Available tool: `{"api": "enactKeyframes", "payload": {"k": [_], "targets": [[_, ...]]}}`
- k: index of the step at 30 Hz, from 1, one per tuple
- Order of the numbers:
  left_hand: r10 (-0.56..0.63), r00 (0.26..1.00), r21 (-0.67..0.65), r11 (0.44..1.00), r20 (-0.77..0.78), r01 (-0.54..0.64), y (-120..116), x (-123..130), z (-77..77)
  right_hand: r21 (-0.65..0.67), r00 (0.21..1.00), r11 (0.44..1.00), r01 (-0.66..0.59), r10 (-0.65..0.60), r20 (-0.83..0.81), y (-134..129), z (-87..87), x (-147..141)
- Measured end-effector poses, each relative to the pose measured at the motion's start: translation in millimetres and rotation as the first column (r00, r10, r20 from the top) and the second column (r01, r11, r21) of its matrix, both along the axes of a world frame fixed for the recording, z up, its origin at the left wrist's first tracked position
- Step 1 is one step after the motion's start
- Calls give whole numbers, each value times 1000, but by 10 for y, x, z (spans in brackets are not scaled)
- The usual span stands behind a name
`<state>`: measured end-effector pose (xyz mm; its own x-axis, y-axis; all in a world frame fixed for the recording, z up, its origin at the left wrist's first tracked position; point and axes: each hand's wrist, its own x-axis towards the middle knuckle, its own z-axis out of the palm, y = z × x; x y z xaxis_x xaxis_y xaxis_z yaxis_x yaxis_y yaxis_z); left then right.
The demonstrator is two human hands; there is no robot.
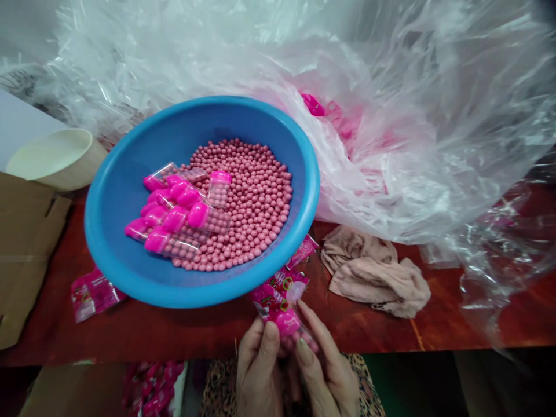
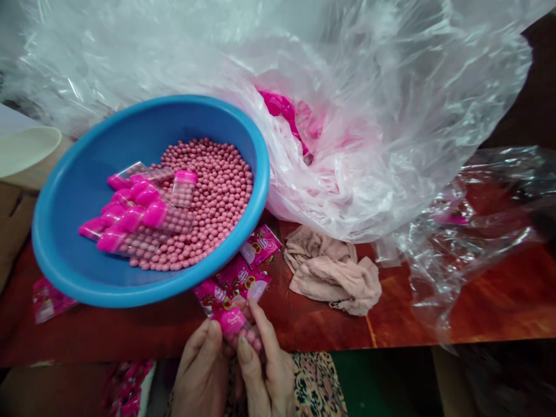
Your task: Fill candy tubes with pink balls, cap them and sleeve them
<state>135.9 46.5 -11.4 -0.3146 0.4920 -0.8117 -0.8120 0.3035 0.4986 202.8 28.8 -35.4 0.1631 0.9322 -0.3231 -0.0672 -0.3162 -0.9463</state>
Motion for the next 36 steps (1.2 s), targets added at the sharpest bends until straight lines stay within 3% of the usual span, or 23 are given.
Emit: {"api": "enactKeyframes", "payload": {"k": [5, 11, 15, 20, 26, 30, 36], "targets": [[36, 999, -58, 998, -12, -36, -10, 77, -33, -82, 987, 995, -59, 70, 144, -36, -15, 45], [83, 995, -132, 987, -62, -90, -119, 184, -73, -23, 938, 999, 42, -31, 345, -98, -24, 73], [10, 1000, -116, 993, 0, -10, -98, 130, -86, -13, 977, 999, 51, -47, 210, 12, 9, 44], [-117, 993, 142, 983, 29, 112, -44, 14, -125, -169, 1000, 986, -2, 0, -11, 109, 44, 15], [-139, 989, 125, 983, 48, 132, -35, -54, -179, -75, 999, 997, 32, -29, 38, 52, -33, 40], [-149, 981, 140, 981, 126, 132, 17, -64, -104, -88, 981, 993, -80, 94, 172, -4, -29, 57], [-120, 988, 112, 988, 92, 109, 36, -97, -26, -136, 925, 966, -221, 251, 285, -36, 62, 52]]}}
